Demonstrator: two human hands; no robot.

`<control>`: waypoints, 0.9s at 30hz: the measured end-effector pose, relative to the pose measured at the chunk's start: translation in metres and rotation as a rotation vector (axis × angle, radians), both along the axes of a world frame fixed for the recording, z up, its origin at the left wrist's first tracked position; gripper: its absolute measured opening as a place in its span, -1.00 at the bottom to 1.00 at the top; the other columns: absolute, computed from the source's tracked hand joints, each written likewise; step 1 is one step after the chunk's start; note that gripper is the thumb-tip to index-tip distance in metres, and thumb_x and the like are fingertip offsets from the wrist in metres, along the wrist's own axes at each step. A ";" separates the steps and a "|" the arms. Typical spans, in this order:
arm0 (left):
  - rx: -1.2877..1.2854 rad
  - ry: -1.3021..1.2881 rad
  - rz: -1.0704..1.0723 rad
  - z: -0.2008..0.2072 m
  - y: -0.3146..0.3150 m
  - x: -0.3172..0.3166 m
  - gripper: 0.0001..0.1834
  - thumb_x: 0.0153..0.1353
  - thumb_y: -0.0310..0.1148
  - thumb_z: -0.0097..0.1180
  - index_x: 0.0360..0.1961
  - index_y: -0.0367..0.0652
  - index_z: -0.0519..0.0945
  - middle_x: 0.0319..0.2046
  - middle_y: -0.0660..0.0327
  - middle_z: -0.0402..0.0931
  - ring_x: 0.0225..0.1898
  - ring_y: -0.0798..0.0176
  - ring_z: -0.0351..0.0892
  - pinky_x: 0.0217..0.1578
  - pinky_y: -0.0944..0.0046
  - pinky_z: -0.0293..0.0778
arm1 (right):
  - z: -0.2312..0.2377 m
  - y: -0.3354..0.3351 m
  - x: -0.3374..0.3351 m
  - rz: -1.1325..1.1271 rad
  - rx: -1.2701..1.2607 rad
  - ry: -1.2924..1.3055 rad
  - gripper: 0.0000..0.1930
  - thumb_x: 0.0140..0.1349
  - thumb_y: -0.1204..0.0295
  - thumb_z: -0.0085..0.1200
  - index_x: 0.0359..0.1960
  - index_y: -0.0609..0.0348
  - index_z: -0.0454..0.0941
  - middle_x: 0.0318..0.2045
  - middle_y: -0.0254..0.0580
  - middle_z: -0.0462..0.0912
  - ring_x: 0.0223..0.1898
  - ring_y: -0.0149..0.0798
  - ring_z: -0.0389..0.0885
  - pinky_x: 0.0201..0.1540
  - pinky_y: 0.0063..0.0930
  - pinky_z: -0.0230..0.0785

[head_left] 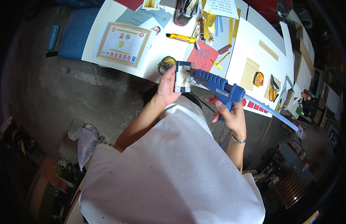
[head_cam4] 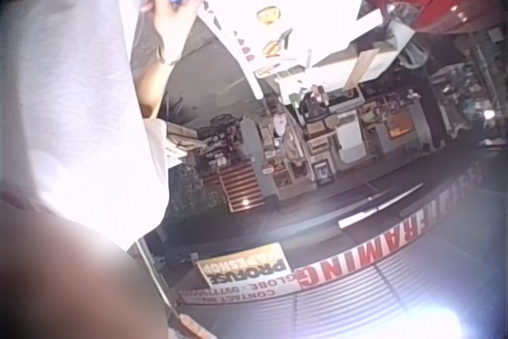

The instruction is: The person uses a hot glue gun to apply adhesive to small paper patches and presses them onto a white board. They handle several patches one at a time, aligning and smoothing each before moving to the next.

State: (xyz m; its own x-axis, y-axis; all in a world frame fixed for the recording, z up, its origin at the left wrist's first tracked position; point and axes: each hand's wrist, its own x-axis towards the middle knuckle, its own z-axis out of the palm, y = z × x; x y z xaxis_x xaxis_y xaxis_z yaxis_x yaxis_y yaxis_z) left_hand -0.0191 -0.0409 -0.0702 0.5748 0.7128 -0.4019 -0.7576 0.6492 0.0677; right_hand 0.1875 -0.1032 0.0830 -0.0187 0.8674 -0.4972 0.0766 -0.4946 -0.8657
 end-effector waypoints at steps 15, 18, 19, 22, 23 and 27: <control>0.253 0.103 -0.168 -0.006 0.008 -0.023 -0.43 0.46 -0.10 0.13 0.36 -0.19 0.41 0.21 0.14 0.55 0.23 0.19 0.52 0.28 0.08 0.41 | 0.011 -0.002 0.000 -0.060 0.042 0.051 -0.68 0.39 0.47 0.12 0.07 0.46 0.49 -0.12 0.14 0.71 -0.52 -0.32 0.70 -0.55 -0.53 0.60; 0.341 0.054 -0.190 -0.008 0.016 -0.029 -0.41 0.40 -0.14 0.22 0.34 -0.20 0.42 0.15 0.10 0.56 0.21 0.16 0.55 0.27 0.07 0.43 | 0.011 -0.003 0.000 -0.051 0.046 0.090 -0.69 0.39 0.52 0.12 0.10 0.44 0.48 -0.11 0.10 0.69 -0.47 -0.34 0.71 -0.56 -0.54 0.60; 0.351 0.058 -0.190 -0.007 0.019 -0.031 -0.40 0.39 -0.14 0.24 0.34 -0.20 0.42 0.14 0.11 0.57 0.21 0.16 0.55 0.27 0.07 0.43 | 0.012 -0.003 0.001 -0.047 0.043 0.100 -0.69 0.39 0.53 0.11 0.10 0.43 0.48 -0.12 0.10 0.69 -0.46 -0.35 0.71 -0.56 -0.54 0.60; 0.399 0.067 -0.212 -0.005 0.028 -0.037 -0.32 0.34 -0.11 0.29 0.36 -0.22 0.39 0.19 0.11 0.52 0.24 0.14 0.51 0.30 0.04 0.40 | 0.012 -0.005 -0.001 -0.035 0.059 0.050 -0.66 0.39 0.40 0.12 0.02 0.49 0.51 -0.15 0.21 0.72 -0.61 -0.26 0.69 -0.56 -0.49 0.58; 0.428 0.069 -0.234 -0.004 0.031 -0.038 -0.27 0.32 -0.07 0.30 0.38 -0.23 0.36 0.25 0.12 0.47 0.28 0.13 0.47 0.33 0.02 0.36 | 0.011 -0.006 -0.003 -0.047 0.070 0.057 -0.66 0.39 0.40 0.11 0.02 0.49 0.51 -0.15 0.21 0.71 -0.61 -0.26 0.69 -0.56 -0.49 0.58; 0.447 0.096 -0.249 0.001 0.035 -0.039 -0.20 0.26 -0.07 0.37 0.40 -0.22 0.33 0.35 0.10 0.39 0.35 0.12 0.41 0.37 -0.02 0.31 | 0.009 -0.007 -0.011 -0.085 0.107 0.066 -0.67 0.38 0.43 0.09 0.04 0.49 0.49 -0.18 0.19 0.70 -0.62 -0.25 0.67 -0.58 -0.49 0.56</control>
